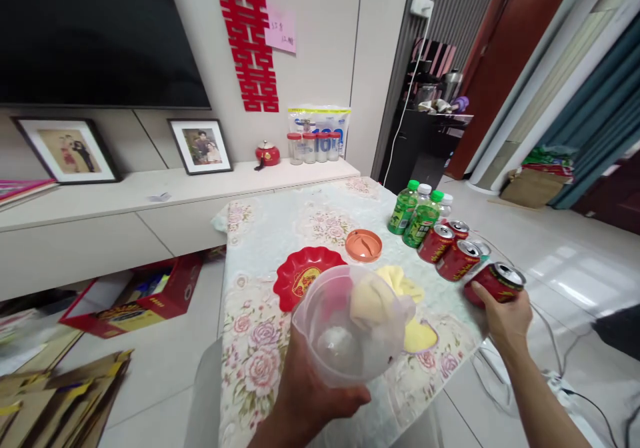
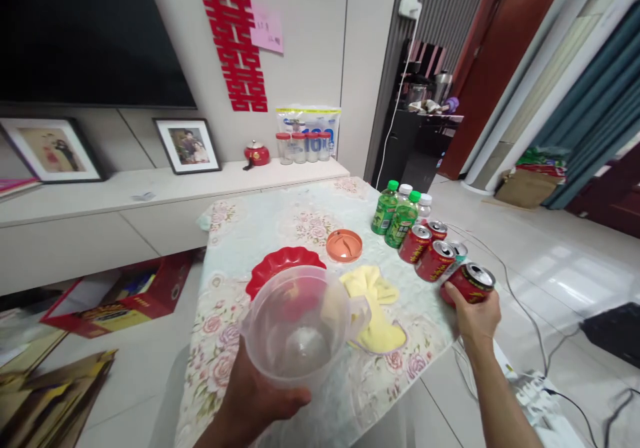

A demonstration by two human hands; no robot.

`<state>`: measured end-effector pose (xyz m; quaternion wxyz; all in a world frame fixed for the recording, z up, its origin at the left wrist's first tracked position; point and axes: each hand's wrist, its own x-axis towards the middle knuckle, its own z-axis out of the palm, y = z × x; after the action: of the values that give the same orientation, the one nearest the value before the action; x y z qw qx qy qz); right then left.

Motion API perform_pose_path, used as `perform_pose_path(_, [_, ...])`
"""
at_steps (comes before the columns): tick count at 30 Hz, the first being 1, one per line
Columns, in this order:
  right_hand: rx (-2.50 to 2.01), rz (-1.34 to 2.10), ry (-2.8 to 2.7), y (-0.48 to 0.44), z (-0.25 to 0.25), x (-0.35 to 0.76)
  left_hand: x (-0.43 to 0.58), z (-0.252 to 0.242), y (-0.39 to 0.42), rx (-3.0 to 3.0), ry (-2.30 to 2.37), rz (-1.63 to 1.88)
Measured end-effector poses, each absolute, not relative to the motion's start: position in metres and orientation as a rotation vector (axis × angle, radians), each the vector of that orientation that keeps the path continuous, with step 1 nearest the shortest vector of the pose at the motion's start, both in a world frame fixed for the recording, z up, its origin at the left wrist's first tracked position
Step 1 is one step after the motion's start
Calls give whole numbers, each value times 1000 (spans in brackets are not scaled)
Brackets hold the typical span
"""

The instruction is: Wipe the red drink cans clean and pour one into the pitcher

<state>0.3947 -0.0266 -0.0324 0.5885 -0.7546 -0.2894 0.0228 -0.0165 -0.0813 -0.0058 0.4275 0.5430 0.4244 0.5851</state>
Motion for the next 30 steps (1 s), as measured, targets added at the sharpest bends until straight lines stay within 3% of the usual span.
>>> perform_pose_path(7, [-1621,240,-777,-59,2,351,-12,0,-78,1329,964,1453])
perform_pose_path(16, [-1336,554,-1404,-55,81,286,-9,7,-74,1337,988,1409])
perform_pose_path(30, [-1142,181,-2403,-24,159,267,-10,13,-76,1304,1051,1360])
